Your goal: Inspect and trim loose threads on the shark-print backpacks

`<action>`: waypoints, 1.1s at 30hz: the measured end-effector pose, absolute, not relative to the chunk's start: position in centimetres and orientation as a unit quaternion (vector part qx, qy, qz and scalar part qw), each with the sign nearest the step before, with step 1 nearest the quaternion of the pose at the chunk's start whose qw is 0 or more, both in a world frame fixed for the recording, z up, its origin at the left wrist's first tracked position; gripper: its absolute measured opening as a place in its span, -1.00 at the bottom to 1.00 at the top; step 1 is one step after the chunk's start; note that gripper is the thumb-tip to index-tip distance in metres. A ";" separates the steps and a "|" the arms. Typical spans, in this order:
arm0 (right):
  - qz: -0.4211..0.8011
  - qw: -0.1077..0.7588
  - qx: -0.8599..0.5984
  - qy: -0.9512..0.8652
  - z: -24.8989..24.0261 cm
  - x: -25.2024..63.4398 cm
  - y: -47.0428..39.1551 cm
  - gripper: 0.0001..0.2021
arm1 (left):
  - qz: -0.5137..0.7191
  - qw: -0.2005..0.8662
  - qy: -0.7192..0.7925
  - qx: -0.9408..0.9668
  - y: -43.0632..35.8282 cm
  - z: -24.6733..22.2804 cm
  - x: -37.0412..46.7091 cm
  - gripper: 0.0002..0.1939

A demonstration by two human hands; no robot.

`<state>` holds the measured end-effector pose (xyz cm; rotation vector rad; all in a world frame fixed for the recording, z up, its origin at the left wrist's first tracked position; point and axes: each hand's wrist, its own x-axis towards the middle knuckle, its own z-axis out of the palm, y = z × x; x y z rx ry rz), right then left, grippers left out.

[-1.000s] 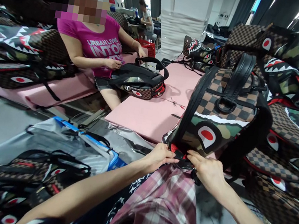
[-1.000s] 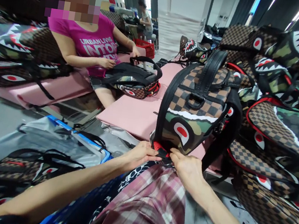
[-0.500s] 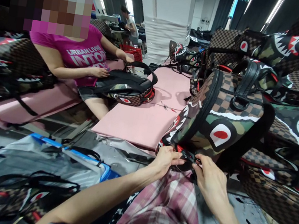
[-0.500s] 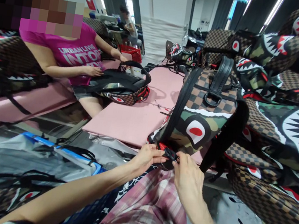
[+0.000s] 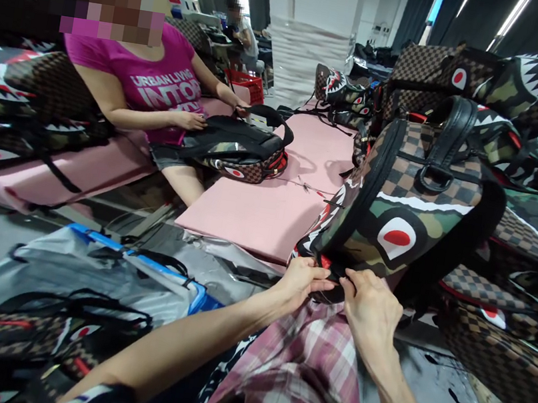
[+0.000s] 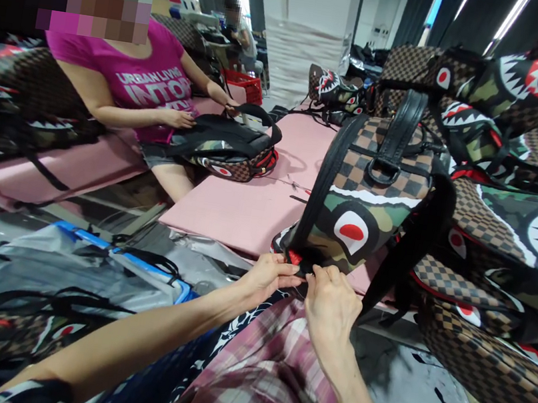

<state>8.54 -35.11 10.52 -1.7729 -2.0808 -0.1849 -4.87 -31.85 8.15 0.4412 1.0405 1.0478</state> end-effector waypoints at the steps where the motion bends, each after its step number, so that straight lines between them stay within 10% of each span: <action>1: -0.068 0.192 -0.637 -0.743 10.7 8.3 -35.0 -0.81 | 0.471 0.719 0.472 0.197 -31.8 8.2 -5.0 -0.86; 33: -0.035 0.078 -0.650 -0.755 12.2 6.8 -34.7 -0.76 | 0.457 0.728 0.475 0.190 -32.1 7.8 -6.4 -0.84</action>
